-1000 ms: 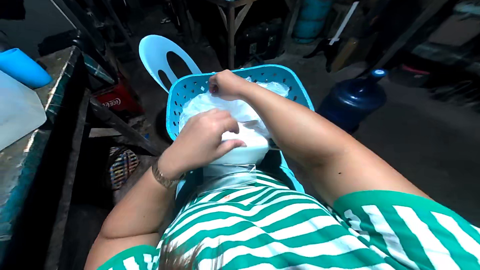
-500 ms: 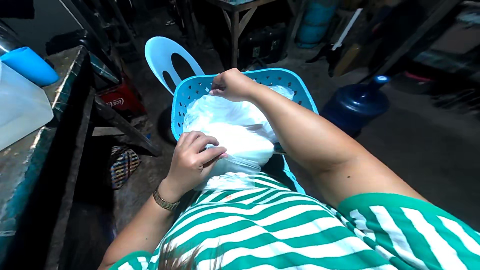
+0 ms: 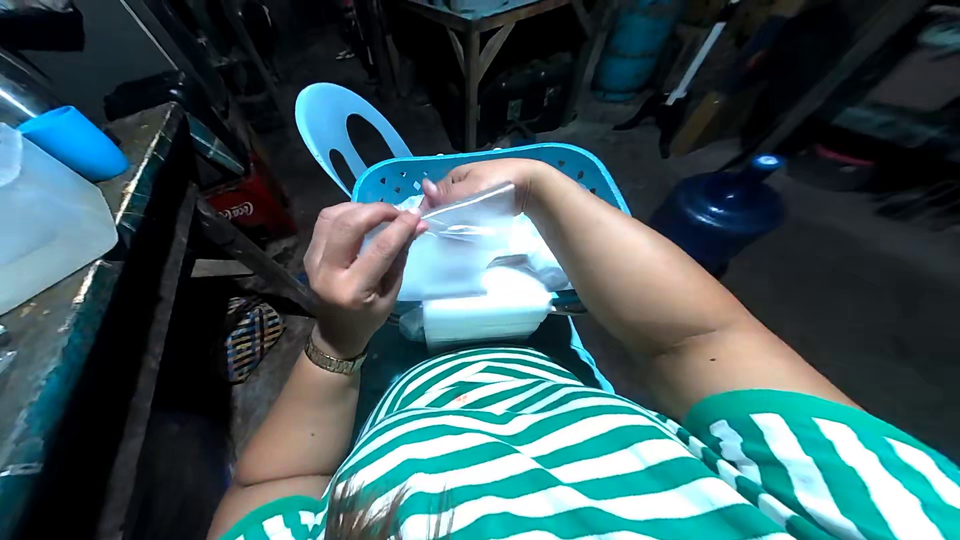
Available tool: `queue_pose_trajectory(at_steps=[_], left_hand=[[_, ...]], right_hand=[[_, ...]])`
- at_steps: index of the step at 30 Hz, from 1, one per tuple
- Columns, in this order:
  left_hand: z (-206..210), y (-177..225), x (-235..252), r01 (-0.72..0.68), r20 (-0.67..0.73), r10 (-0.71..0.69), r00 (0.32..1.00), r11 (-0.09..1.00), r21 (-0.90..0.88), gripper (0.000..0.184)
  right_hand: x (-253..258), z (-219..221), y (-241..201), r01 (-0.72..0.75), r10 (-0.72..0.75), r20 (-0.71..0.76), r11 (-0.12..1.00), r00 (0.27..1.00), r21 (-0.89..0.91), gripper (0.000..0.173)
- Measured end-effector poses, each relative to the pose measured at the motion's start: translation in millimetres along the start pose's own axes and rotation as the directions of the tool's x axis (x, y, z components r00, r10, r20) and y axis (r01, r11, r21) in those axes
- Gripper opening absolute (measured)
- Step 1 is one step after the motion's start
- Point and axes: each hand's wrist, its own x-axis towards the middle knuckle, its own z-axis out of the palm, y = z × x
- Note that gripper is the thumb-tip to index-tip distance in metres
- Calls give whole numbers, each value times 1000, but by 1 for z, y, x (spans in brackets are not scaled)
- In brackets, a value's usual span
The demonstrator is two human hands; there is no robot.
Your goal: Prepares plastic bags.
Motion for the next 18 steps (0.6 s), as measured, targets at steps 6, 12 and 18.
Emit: queue_pose_trajectory(at_steps=[6,12,18], left_hand=[[8,-1,-5,81,105,-61,993,978,-193,39],[25,-19,45,870,512,-706,490,437,-229,56],[63,-36,91,899,543,-732,411,228,-373,7]], right_hand=[[-9,-9,-1,292,-288,-48,949,956,122,17],[-8,-11,-9,309,-331,-210,942,920,-131,23],[-7,-29,-2,228,-305,-595,952,744,-203,21]])
